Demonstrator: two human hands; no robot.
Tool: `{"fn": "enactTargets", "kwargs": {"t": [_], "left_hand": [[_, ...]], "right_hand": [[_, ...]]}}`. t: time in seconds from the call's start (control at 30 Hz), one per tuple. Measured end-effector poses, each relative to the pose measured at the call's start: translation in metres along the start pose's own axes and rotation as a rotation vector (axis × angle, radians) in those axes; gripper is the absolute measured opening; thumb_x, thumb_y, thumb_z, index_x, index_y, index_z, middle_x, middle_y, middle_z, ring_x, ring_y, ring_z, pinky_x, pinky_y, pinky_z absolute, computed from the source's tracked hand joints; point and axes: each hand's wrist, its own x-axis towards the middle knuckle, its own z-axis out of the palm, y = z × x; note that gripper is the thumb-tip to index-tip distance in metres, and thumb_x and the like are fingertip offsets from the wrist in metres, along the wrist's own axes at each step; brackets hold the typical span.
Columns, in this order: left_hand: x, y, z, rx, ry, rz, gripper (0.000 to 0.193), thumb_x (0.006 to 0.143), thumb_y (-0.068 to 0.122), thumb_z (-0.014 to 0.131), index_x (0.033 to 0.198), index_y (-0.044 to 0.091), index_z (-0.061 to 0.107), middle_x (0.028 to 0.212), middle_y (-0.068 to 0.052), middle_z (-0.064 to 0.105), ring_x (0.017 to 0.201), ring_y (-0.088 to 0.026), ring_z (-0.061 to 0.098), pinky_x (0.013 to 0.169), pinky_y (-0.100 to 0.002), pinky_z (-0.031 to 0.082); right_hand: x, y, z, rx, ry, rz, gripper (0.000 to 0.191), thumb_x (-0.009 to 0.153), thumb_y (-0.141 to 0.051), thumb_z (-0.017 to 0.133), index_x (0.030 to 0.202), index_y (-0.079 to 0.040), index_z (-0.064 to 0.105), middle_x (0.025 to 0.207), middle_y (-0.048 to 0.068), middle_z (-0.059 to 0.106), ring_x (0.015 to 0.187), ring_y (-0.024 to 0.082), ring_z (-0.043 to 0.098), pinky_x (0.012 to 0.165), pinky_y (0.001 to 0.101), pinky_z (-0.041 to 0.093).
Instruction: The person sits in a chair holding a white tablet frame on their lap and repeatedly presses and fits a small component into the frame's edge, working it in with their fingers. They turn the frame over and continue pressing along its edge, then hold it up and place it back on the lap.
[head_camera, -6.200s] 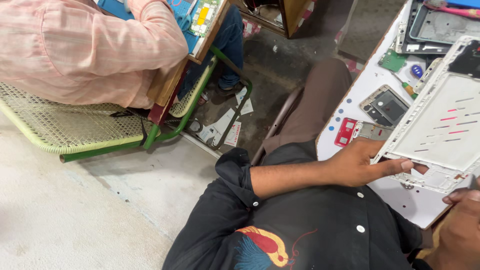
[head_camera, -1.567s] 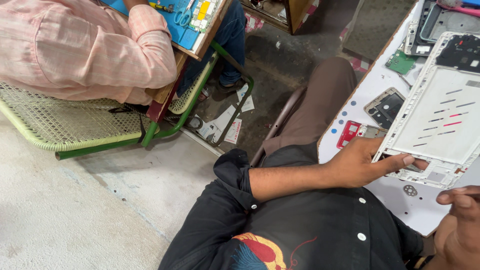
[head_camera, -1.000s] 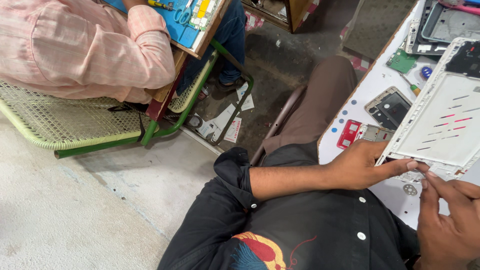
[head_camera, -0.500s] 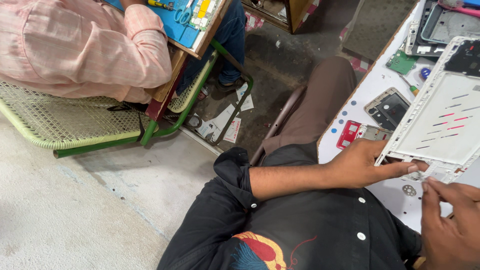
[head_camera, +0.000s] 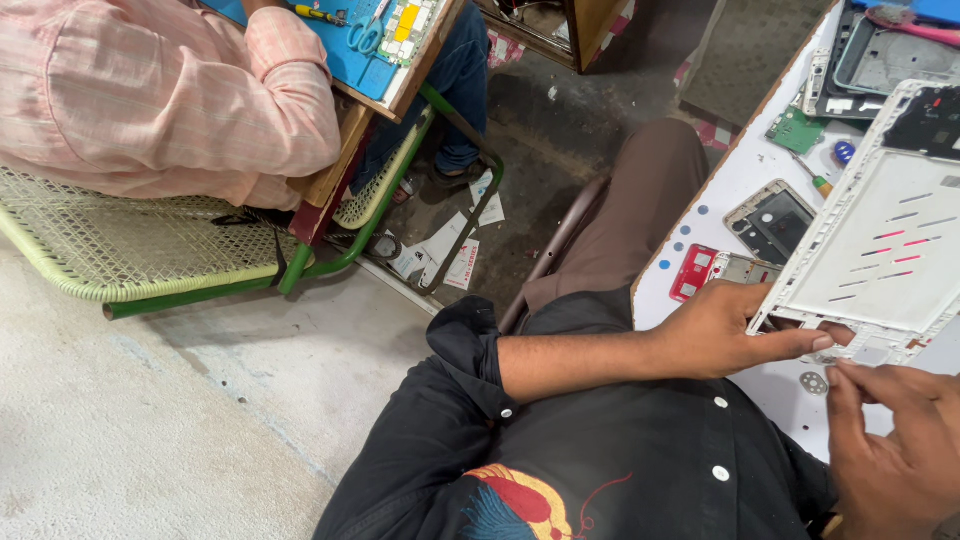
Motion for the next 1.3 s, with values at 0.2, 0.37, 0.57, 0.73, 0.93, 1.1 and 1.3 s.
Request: {"fn": "enactTargets", "kwargs": {"t": [0.2, 0.37, 0.57, 0.73, 0.93, 1.1, 1.3], "left_hand": [[0.001, -0.004, 0.002, -0.041, 0.012, -0.022, 0.034, 0.106, 0.031, 0.072, 0.13, 0.008, 0.071, 0.113, -0.005, 0.079, 0.102, -0.006, 0.071, 0.097, -0.025, 0.057], [-0.001, -0.003, 0.001, 0.027, 0.004, 0.041, 0.032, 0.104, 0.031, 0.073, 0.129, 0.01, 0.072, 0.117, -0.005, 0.077, 0.107, -0.006, 0.07, 0.1, -0.024, 0.056], [-0.001, -0.003, 0.0, 0.058, 0.003, 0.051, 0.033, 0.103, 0.031, 0.074, 0.129, 0.011, 0.071, 0.115, -0.004, 0.078, 0.106, -0.006, 0.07, 0.099, -0.024, 0.056], [-0.002, -0.005, 0.001, 0.03, -0.005, 0.029, 0.034, 0.102, 0.03, 0.075, 0.129, 0.009, 0.071, 0.115, -0.004, 0.078, 0.106, -0.006, 0.07, 0.099, -0.024, 0.056], [-0.002, -0.005, 0.002, 0.063, -0.012, 0.073, 0.035, 0.101, 0.031, 0.076, 0.129, 0.01, 0.072, 0.115, -0.003, 0.078, 0.105, -0.006, 0.069, 0.1, -0.024, 0.055], [-0.002, -0.004, 0.003, 0.064, -0.009, 0.081, 0.037, 0.1, 0.031, 0.077, 0.129, 0.009, 0.07, 0.116, -0.002, 0.078, 0.107, -0.007, 0.071, 0.101, -0.024, 0.055], [-0.003, -0.003, 0.003, 0.06, -0.003, 0.089, 0.037, 0.101, 0.031, 0.076, 0.13, 0.009, 0.069, 0.117, -0.003, 0.078, 0.107, -0.006, 0.071, 0.101, -0.023, 0.055]], "right_hand": [[-0.007, 0.004, 0.005, 0.037, 0.051, -0.027, 0.015, 0.102, 0.011, 0.076, 0.115, 0.005, 0.071, 0.102, 0.014, 0.063, 0.086, 0.016, 0.063, 0.079, 0.0235, 0.05], [-0.008, 0.002, 0.006, 0.122, 0.056, 0.016, 0.017, 0.104, 0.011, 0.075, 0.12, 0.006, 0.072, 0.106, 0.013, 0.063, 0.089, 0.015, 0.064, 0.081, 0.0213, 0.051], [-0.005, -0.007, 0.005, 0.071, 0.054, -0.006, 0.017, 0.1, 0.012, 0.077, 0.116, 0.006, 0.074, 0.105, 0.015, 0.068, 0.089, 0.017, 0.069, 0.078, 0.0226, 0.055], [-0.008, 0.0, 0.006, 0.037, 0.067, -0.038, 0.013, 0.104, 0.012, 0.076, 0.114, 0.006, 0.07, 0.106, 0.015, 0.064, 0.09, 0.018, 0.065, 0.082, 0.0239, 0.052], [-0.015, 0.015, 0.008, 0.05, 0.065, -0.033, 0.013, 0.105, 0.011, 0.076, 0.117, 0.006, 0.071, 0.105, 0.014, 0.065, 0.089, 0.017, 0.064, 0.082, 0.0232, 0.051], [-0.016, 0.014, 0.008, 0.088, 0.061, -0.015, 0.013, 0.107, 0.011, 0.074, 0.116, 0.005, 0.068, 0.106, 0.014, 0.064, 0.09, 0.016, 0.063, 0.083, 0.0223, 0.051], [-0.013, 0.009, 0.007, 0.049, 0.074, 0.005, 0.014, 0.103, 0.012, 0.073, 0.116, 0.006, 0.07, 0.105, 0.013, 0.066, 0.087, 0.016, 0.062, 0.08, 0.023, 0.049]]}}
